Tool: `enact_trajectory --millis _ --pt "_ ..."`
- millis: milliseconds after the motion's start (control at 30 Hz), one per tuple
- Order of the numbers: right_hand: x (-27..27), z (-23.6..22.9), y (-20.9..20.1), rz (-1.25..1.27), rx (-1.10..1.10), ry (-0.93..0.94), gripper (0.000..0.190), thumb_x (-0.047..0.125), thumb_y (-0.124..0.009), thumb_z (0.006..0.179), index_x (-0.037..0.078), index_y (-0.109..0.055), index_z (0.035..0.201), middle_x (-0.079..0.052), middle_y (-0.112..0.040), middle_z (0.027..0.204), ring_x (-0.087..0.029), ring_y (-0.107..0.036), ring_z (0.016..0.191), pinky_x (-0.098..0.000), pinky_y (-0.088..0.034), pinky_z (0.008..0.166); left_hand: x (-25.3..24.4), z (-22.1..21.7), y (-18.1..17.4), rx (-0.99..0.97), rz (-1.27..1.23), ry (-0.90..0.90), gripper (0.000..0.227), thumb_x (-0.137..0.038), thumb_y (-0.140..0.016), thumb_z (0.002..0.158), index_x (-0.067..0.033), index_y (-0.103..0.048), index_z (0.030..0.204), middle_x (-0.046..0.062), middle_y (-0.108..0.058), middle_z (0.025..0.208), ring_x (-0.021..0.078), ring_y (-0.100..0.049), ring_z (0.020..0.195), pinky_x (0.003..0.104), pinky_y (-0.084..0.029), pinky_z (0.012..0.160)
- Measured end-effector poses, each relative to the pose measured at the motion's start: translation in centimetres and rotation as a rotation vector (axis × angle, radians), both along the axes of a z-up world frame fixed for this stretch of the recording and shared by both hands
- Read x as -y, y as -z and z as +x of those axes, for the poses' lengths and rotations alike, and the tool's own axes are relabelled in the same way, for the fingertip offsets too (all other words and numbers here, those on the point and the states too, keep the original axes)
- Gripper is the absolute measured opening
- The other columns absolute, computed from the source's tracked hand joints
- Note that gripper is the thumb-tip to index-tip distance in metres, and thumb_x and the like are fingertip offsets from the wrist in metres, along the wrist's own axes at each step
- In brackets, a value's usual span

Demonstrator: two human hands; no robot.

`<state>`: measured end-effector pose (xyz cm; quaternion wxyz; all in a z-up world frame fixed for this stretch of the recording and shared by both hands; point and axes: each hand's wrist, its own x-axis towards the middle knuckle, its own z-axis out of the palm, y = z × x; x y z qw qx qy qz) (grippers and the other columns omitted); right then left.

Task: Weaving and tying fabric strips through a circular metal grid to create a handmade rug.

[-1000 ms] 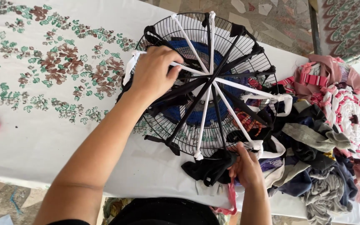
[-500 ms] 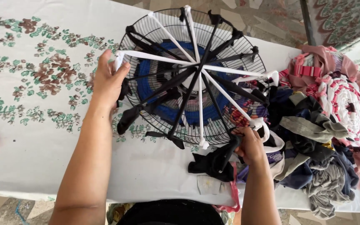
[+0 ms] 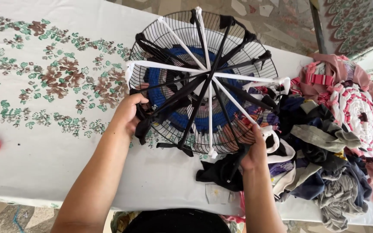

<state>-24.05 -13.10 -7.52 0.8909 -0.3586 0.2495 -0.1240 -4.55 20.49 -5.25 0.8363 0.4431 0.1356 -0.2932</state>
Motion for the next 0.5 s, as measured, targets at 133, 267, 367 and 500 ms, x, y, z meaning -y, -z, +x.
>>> enact_trajectory --millis 133,267,367,500 --pt "-1.2 1.3 -1.2 -0.011 -0.065 0.028 0.047 0.039 -0.046 0.106 0.005 -0.058 0.135 -0.016 -0.064 0.135 -0.042 -0.062 0.121 -0.0615 -0.051 0.099 -0.1 1.0 2.3 0.035 -0.017 -0.025 0.051 -0.005 -0.052 0.077 -0.0163 -0.065 0.125 0.007 -0.066 0.094 0.0206 -0.067 0.075 0.04 -0.059 0.064" --pt "-1.4 3.5 -0.2 -0.017 -0.069 -0.007 0.046 0.037 -0.043 0.104 0.004 -0.06 0.131 -0.016 -0.066 0.13 -0.043 -0.064 0.117 -0.0645 -0.053 0.094 -1.4 2.8 4.3 0.086 0.024 -0.075 0.051 -0.005 -0.053 0.077 -0.0142 -0.068 0.125 0.005 -0.068 0.095 0.0182 -0.066 0.078 0.036 -0.06 0.069" --pt "-1.9 5.8 0.4 -0.002 -0.049 -0.056 0.047 0.036 -0.043 0.106 0.0 -0.062 0.129 -0.02 -0.068 0.127 -0.043 -0.065 0.116 -0.0631 -0.055 0.094 -3.2 4.3 4.6 0.145 0.087 -0.103 0.052 -0.005 -0.053 0.078 -0.0139 -0.07 0.127 0.004 -0.069 0.096 0.017 -0.065 0.079 0.034 -0.057 0.071" --pt "-4.7 9.7 0.1 0.016 -0.083 -0.094 0.045 0.036 -0.044 0.107 -0.001 -0.063 0.125 -0.023 -0.069 0.12 -0.042 -0.068 0.113 -0.0602 -0.058 0.089 -6.6 6.3 6.1 0.135 0.028 -0.2 0.05 -0.005 -0.054 0.081 -0.009 -0.069 0.129 0.005 -0.071 0.101 0.0197 -0.068 0.086 0.035 -0.059 0.078"
